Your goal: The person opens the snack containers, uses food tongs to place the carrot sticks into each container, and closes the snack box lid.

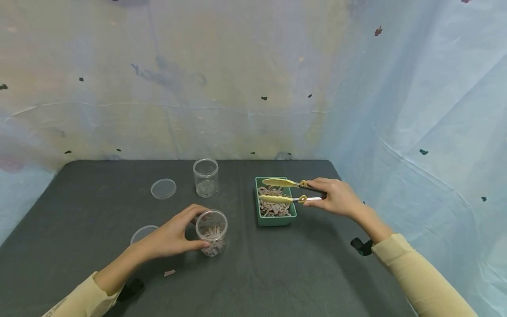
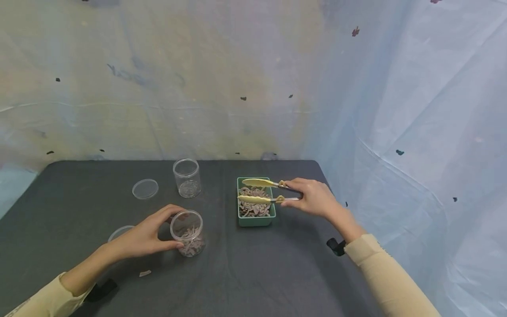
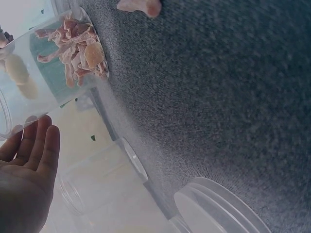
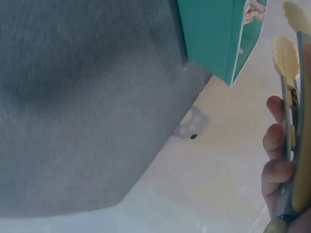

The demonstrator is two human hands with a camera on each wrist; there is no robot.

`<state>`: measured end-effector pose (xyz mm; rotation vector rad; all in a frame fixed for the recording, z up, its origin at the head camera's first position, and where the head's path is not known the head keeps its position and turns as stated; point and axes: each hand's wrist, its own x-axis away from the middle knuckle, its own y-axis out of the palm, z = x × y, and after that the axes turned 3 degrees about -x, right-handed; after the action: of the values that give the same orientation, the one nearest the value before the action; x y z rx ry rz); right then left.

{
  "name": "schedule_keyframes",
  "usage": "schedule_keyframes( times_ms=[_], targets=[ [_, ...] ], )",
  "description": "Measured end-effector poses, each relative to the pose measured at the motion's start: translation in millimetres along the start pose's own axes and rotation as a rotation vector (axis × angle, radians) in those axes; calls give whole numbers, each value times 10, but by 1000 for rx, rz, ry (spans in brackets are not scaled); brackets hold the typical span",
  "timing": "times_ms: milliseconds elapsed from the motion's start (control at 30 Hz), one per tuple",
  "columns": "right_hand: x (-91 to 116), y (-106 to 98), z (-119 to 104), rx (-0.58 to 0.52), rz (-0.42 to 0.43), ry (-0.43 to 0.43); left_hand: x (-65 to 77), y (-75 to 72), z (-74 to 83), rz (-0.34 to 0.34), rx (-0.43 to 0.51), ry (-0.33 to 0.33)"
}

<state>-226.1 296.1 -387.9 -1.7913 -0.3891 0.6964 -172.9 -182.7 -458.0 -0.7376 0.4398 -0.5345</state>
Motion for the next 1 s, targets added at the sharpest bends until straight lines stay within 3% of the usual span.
schedule_keyframes(
  times_ms=[367, 733, 1000],
  targets=[
    [-210, -132, 58, 31, -242, 79, 7, -8, -1, 5, -7, 9],
    [-478, -161, 59, 117, -401, 98, 14, -3, -8, 4, 8, 7],
    [-579, -181, 38, 139, -452, 98, 5, 4, -10, 3, 7, 4]
  ],
)
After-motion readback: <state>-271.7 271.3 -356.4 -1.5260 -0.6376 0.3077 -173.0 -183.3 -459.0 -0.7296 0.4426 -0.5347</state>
